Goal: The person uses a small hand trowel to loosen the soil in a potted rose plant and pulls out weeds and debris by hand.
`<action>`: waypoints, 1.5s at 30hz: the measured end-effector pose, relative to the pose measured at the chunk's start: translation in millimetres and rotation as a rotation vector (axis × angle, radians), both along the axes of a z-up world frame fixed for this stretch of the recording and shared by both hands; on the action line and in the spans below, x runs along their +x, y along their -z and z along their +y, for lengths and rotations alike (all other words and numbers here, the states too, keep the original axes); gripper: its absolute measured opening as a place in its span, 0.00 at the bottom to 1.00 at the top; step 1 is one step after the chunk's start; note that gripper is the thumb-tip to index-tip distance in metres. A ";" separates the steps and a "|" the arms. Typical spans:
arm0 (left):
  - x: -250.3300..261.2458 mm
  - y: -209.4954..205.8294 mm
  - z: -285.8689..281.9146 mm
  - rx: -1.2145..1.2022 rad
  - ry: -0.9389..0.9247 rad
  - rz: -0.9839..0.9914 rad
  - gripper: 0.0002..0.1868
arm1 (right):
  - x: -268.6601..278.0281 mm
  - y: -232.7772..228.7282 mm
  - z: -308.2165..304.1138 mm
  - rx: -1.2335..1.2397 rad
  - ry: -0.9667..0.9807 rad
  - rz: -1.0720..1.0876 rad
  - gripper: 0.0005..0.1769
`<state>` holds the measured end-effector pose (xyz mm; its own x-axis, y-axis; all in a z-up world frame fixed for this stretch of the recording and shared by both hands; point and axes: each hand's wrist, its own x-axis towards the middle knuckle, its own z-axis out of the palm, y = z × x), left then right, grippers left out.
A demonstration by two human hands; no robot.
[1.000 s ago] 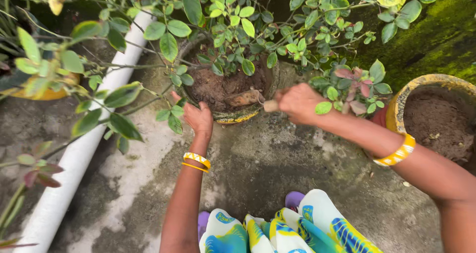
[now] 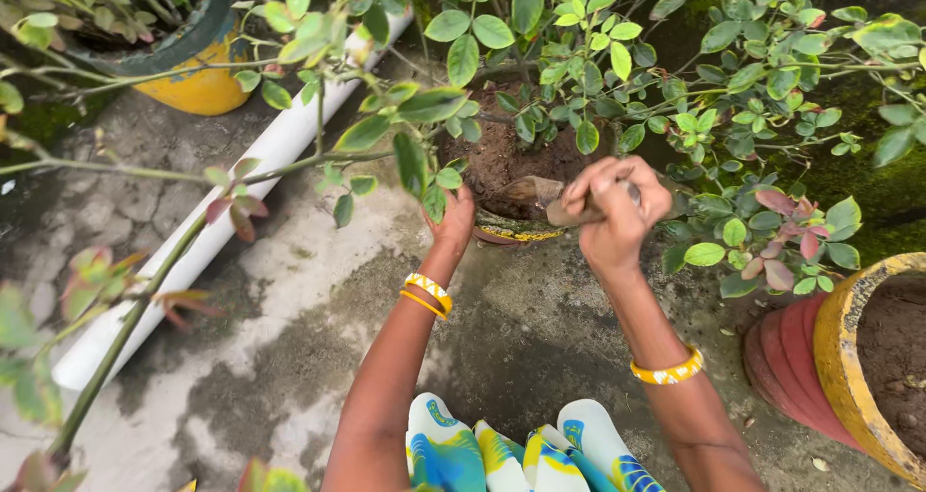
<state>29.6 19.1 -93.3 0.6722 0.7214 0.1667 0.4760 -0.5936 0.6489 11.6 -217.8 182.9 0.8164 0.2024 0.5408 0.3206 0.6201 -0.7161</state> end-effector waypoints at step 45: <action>-39.6 -124.9 -27.7 -0.215 -0.111 -0.191 0.63 | 12.9 -2.9 -39.4 -0.066 0.014 -0.070 0.09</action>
